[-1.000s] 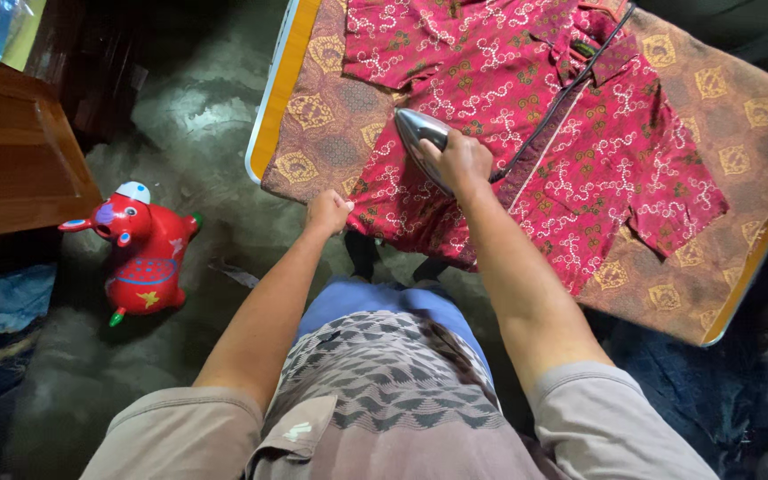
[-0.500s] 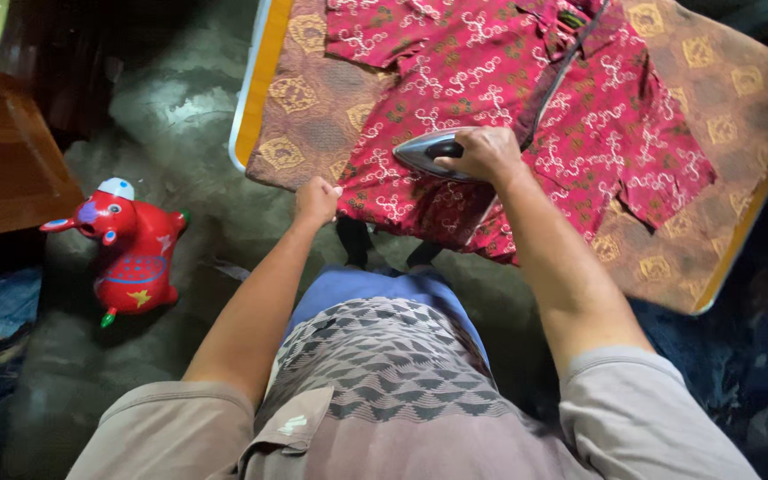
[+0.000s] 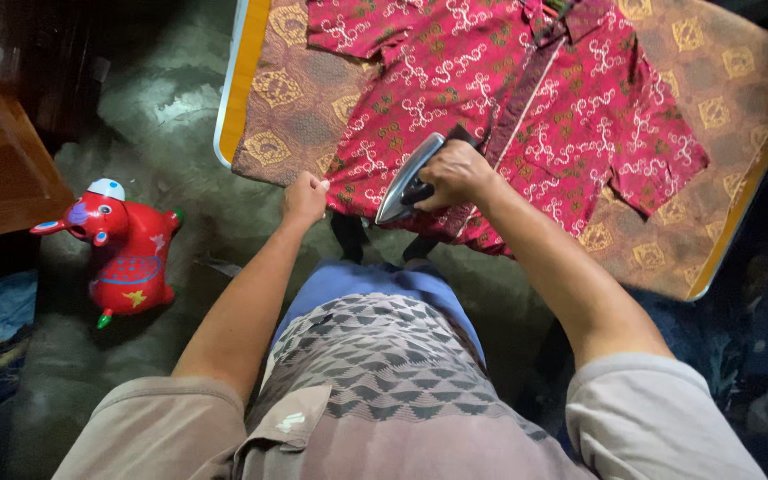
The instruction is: The person irons a red patterned shirt laid out on an ironing board. They smooth the fabric with one hand while moving the iron with the other, then flip the shirt to iron the other side.
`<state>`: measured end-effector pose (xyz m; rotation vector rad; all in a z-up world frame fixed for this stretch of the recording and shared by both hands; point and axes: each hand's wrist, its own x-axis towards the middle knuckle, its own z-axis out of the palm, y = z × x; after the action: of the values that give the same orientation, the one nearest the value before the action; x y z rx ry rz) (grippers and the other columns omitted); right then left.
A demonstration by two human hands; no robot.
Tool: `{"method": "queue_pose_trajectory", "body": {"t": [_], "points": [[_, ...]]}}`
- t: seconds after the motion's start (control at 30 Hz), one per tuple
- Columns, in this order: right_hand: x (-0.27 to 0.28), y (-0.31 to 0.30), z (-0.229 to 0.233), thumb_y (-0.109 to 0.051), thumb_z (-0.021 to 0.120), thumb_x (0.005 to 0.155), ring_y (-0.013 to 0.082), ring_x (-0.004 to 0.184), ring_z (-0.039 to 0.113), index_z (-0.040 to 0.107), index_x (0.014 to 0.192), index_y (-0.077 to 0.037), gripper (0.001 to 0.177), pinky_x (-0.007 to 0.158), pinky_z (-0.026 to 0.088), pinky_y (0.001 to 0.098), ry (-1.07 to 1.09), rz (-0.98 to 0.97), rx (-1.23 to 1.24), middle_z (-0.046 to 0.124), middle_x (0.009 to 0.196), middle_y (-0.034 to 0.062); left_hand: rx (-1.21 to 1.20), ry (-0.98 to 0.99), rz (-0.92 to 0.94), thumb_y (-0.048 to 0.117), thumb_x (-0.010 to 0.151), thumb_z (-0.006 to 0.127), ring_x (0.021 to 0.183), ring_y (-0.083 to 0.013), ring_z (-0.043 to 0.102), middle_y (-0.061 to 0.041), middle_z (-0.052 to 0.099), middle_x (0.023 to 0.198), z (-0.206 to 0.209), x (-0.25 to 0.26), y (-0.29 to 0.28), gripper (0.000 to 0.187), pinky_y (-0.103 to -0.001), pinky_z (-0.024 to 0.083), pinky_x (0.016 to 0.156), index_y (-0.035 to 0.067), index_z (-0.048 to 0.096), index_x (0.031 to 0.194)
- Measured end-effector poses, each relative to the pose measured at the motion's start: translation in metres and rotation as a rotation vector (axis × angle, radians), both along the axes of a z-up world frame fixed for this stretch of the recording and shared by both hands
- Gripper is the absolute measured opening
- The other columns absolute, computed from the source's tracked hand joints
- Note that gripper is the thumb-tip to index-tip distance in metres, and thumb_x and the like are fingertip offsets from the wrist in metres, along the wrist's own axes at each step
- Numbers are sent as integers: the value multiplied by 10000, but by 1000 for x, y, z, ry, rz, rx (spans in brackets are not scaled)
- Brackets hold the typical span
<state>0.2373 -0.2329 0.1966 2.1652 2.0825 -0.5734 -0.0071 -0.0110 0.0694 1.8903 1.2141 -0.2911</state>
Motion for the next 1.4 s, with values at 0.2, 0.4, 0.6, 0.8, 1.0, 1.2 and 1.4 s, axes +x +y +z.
{"method": "queue_pose_trajectory", "body": {"t": [0.2, 0.4, 0.6, 0.8, 1.0, 1.2, 1.4], "points": [[7, -5, -9, -682, 735, 684, 285, 740, 711, 762, 716, -158, 525, 700, 542, 422, -49, -1, -56, 706, 701, 85, 16, 36, -50, 383, 966, 686, 587, -269, 727, -122, 735, 785, 12, 7, -1, 278, -440, 555, 674, 118, 621, 911], [0, -16, -19, -708, 707, 711, 279, 759, 718, 759, 720, -160, 551, 706, 551, 417, -2, 207, -178, 724, 728, 59, -4, 17, -31, 380, 972, 667, 564, -261, 717, -114, 736, 762, 13, 8, -1, 274, -441, 561, 694, 116, 616, 918], [2, -27, -21, -697, 673, 795, 241, 729, 720, 747, 687, -160, 553, 697, 563, 390, -98, 62, -194, 729, 715, 71, 80, 33, -33, 393, 968, 668, 837, -360, 715, -150, 743, 920, 3, 1, -4, 273, -498, 536, 788, 126, 612, 966], [4, -26, -21, -713, 705, 722, 236, 737, 721, 761, 694, -144, 572, 701, 568, 396, -70, -197, 87, 730, 728, 67, 99, 71, -31, 410, 980, 650, 995, -427, 677, -189, 721, 1014, 2, -2, -6, 275, -538, 509, 847, 141, 599, 1013], [5, -22, -18, -723, 687, 712, 245, 785, 728, 774, 732, -165, 565, 775, 545, 407, -45, 217, -221, 741, 729, 52, 117, -2, 19, 401, 982, 647, 964, -443, 677, -205, 718, 981, -5, -4, -10, 276, -550, 508, 837, 134, 588, 1018], [6, -27, -29, -732, 679, 700, 264, 780, 718, 769, 733, -164, 576, 777, 540, 413, -40, 240, -132, 731, 715, 55, 137, 7, 18, 433, 969, 688, 940, -424, 680, -181, 726, 956, -12, -6, -9, 299, -533, 509, 818, 142, 631, 1005], [2, -4, -24, -714, 687, 722, 270, 751, 724, 773, 777, -150, 573, 706, 565, 416, -8, -6, -4, 729, 755, 90, 16, -81, -61, 497, 742, 845, 851, -289, 717, -96, 743, 876, 6, -25, -4, 508, -434, 540, 762, 110, 650, 1007]]}}
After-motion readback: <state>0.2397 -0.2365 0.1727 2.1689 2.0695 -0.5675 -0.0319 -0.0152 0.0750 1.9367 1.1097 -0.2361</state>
